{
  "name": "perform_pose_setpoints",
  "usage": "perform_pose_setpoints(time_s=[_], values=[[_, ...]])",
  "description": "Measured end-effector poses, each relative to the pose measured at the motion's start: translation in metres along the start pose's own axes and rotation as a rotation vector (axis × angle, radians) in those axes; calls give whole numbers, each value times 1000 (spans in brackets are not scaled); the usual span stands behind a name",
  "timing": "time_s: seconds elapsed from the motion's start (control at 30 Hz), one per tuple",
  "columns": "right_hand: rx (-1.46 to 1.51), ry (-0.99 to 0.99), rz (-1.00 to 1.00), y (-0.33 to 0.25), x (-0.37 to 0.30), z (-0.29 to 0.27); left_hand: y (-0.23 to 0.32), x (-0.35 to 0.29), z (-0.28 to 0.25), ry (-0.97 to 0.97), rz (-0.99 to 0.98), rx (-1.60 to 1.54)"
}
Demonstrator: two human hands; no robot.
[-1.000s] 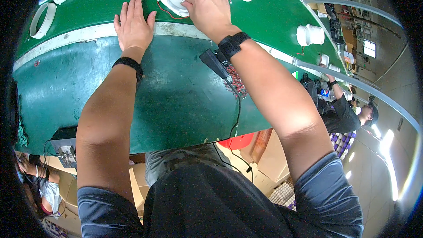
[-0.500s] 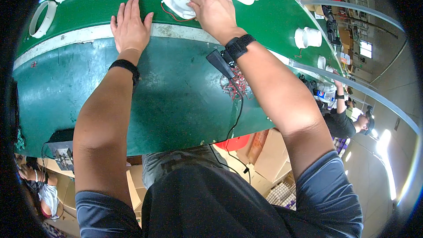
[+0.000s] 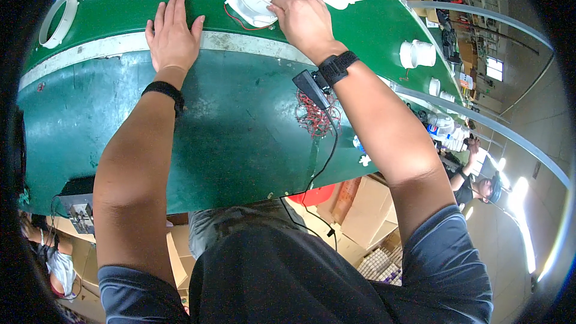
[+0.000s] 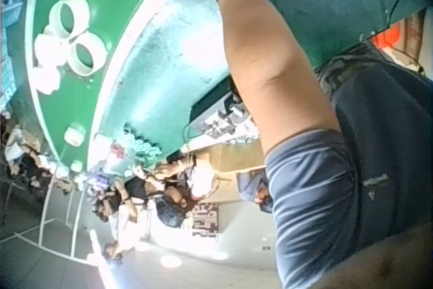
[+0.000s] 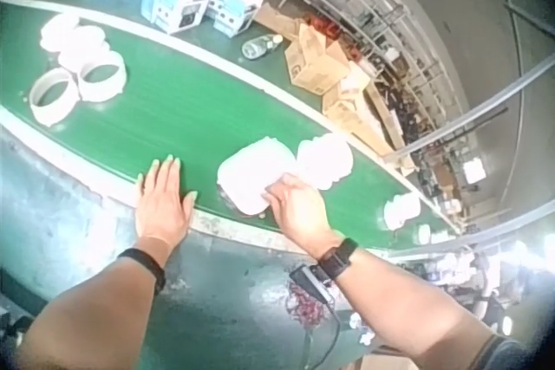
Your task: Organizing and assembling plastic rings and wires on a conveyor belt in a factory setting.
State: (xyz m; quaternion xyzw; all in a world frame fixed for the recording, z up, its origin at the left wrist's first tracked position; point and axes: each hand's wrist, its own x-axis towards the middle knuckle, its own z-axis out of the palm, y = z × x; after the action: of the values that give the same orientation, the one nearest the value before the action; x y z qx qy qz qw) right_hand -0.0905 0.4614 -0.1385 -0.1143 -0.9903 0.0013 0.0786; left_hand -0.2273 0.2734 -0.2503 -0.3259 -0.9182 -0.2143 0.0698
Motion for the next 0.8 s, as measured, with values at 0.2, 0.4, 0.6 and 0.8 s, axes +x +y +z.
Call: perform_pose_setpoints(time_s=[0.2, 0.4, 0.6, 0.8], values=[[44, -20, 4, 5, -2, 0, 1, 0, 1, -8, -12, 6], [22, -24, 9, 7, -5, -3, 1, -1, 1, -14, -16, 19], [46, 83, -2, 14, -12, 1, 2, 0, 1, -15, -7, 7], [61, 56, 52, 14, -17, 0, 1, -1, 2, 6, -12, 25]])
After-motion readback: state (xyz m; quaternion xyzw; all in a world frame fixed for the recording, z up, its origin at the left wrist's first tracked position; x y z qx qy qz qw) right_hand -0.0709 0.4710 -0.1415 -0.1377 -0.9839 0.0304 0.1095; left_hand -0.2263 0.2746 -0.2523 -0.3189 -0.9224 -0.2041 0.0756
